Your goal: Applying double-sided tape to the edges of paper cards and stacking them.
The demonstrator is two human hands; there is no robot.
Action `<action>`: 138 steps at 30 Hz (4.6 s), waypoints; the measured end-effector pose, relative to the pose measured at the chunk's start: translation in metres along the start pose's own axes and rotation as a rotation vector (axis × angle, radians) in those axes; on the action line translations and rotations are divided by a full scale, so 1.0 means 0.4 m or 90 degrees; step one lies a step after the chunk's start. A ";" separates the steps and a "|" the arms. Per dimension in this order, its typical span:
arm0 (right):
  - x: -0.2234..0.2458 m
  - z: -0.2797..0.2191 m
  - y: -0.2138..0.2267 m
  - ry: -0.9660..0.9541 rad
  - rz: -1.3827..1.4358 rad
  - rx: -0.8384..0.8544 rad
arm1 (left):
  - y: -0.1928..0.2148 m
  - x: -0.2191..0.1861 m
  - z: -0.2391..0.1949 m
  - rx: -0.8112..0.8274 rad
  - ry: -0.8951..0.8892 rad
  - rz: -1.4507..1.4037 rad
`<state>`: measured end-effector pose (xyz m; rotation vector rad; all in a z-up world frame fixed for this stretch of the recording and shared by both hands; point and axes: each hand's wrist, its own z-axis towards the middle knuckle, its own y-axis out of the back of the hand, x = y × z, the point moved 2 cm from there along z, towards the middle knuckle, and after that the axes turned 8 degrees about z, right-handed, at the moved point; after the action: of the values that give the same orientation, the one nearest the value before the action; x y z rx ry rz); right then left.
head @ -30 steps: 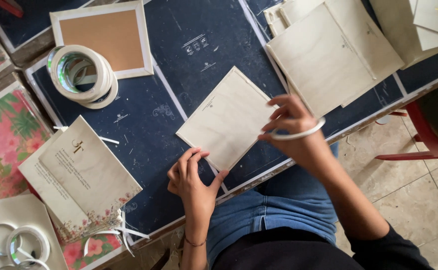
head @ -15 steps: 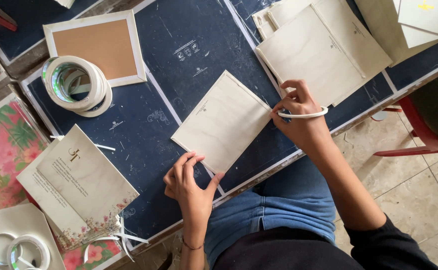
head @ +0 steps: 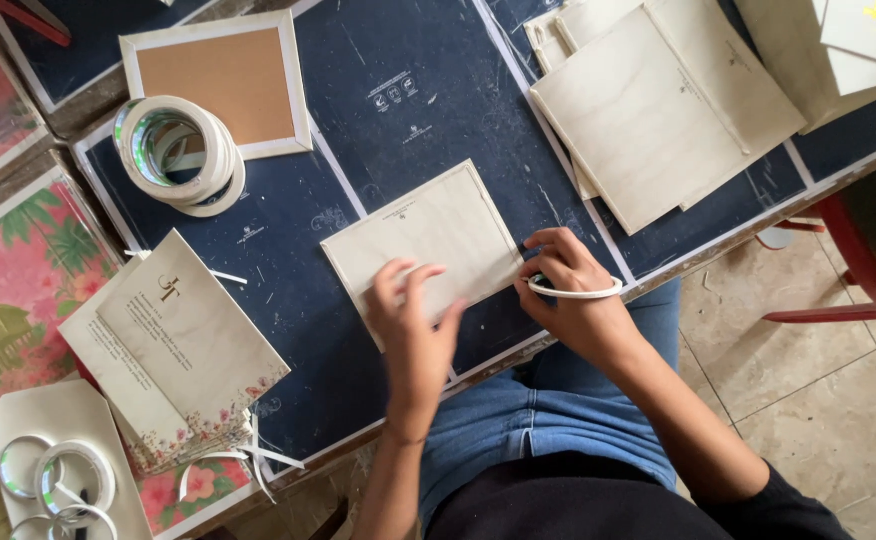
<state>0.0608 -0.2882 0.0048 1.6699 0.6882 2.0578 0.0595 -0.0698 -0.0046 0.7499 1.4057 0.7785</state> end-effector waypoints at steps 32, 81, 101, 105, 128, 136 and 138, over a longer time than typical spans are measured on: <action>-0.061 -0.282 0.065 -0.375 0.368 -0.006 | 0.049 -0.077 -0.105 0.308 -0.363 -0.132; 0.056 -0.064 -0.154 0.118 0.016 0.087 | 0.063 0.055 -0.119 0.049 0.072 0.025; -0.063 -0.028 0.062 -0.004 0.010 -0.072 | 0.050 0.073 -0.110 0.110 0.087 0.077; -0.067 -0.032 0.048 -0.007 0.001 -0.076 | 0.057 0.068 -0.108 0.104 0.081 0.067; 0.130 -0.115 -0.126 0.179 0.114 0.007 | 0.061 0.071 -0.110 -0.007 -0.020 0.074; 0.089 -0.073 -0.120 0.144 0.086 -0.025 | 0.053 0.063 -0.126 0.032 0.032 0.069; 0.094 -0.048 -0.121 0.130 0.084 -0.019 | 0.049 0.058 -0.128 0.041 0.066 0.084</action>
<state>0.0344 -0.2297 0.0017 1.5405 0.6220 2.3437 0.0080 -0.0399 -0.0026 0.8691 1.4918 0.8878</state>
